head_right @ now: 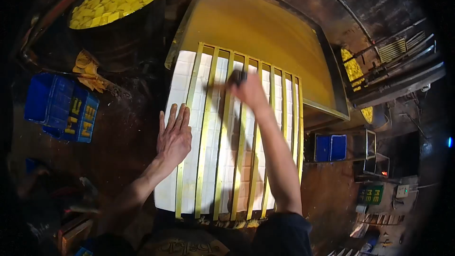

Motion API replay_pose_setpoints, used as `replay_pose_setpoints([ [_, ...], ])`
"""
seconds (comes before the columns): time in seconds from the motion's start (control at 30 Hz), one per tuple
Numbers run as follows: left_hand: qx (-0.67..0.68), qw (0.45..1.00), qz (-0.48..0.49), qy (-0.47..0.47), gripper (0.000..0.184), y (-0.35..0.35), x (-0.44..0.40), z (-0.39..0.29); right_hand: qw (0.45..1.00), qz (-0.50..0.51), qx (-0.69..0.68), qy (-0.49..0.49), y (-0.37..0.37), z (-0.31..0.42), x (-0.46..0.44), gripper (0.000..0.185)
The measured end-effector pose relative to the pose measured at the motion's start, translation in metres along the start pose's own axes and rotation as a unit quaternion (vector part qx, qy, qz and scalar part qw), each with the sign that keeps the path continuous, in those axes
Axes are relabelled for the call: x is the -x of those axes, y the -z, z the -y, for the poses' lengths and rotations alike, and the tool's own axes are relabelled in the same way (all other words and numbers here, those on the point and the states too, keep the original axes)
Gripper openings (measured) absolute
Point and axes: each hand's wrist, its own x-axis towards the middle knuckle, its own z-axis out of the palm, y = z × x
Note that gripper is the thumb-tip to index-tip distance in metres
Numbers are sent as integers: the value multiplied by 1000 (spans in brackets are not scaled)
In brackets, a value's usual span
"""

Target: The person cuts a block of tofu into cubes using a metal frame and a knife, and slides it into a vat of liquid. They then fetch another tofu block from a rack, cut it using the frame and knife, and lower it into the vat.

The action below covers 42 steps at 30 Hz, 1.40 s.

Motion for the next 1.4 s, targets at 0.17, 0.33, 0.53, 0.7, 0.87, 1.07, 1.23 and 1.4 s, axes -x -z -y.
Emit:
replay_pose_setpoints([
  [0.17,-9,1000,-9,-1,56,-1,0,1,883,232,-296,-281,68,192,193,11],
  [0.33,-15,1000,-17,-4,56,0,-1,1,868,214,-397,-209,87,195,166,10],
  [0.53,27,999,-21,3,56,3,0,1,986,-116,-101,-68,6,52,-68,7],
  [0.7,20,1000,-16,10,55,0,-1,3,994,-74,-10,-76,-41,7,-98,7],
  [0.87,53,998,-37,8,57,2,0,1,972,100,-176,-123,7,133,71,14],
  [1.07,12,999,-41,-2,54,1,0,2,849,320,-324,-267,66,269,189,23],
  [1.23,42,994,-96,-7,53,-2,1,4,966,-69,-184,-168,65,188,44,17],
  [1.4,48,998,-31,17,55,0,0,3,993,-113,-30,-22,-61,30,-135,13],
])
